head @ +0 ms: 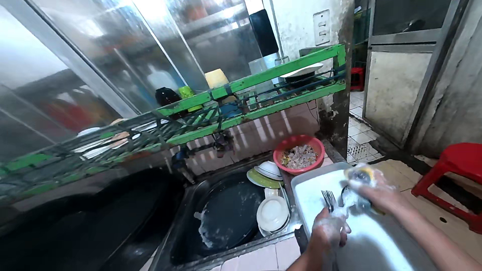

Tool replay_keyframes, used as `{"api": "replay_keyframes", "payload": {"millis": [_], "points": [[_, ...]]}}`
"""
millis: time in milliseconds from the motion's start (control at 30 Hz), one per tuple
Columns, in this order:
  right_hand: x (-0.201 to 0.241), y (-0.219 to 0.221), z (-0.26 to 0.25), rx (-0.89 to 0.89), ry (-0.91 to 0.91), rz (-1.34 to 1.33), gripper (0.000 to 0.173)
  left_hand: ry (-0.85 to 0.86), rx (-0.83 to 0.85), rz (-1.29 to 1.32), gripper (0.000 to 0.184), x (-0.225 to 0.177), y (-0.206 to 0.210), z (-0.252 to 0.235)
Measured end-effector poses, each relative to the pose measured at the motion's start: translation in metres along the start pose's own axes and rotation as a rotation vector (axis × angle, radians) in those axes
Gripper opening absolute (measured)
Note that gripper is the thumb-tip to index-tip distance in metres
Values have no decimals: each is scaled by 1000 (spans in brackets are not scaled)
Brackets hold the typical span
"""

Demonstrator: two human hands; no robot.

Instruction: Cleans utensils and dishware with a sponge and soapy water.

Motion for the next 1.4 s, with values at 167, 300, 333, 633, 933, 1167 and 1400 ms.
{"api": "replay_keyframes", "payload": {"millis": [167, 300, 333, 633, 933, 1167, 1400], "points": [[10, -24, 8, -133, -102, -18, 42, 63, 105, 71, 22, 2, 2, 1], [-5, -22, 17, -244, 106, -398, 56, 105, 31, 33, 21, -13, 7, -2], [-4, -4, 24, -182, 129, -378, 62, 113, 33, -4, 23, -19, 9, -1], [-9, 18, 27, 386, 173, 266, 63, 225, 178, 39, 41, -31, -6, -8], [-40, 69, 67, 749, 2, 524, 61, 312, 97, 99, 30, -52, -9, -27], [-1, -13, 67, 6, 69, -349, 82, 409, -57, -876, 47, -60, 30, -19], [-52, -23, 49, -302, 67, -559, 71, 194, 189, -418, 14, -47, 49, -17]]}}
Point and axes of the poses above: each hand's wrist, its own z-axis away from the middle knuckle, its own y-axis out of the palm, x = y × z, the point moved 8 cm from there along -z, towards the middle knuckle, and after that the axes turned 3 degrees about y, right-handed, at the moved point
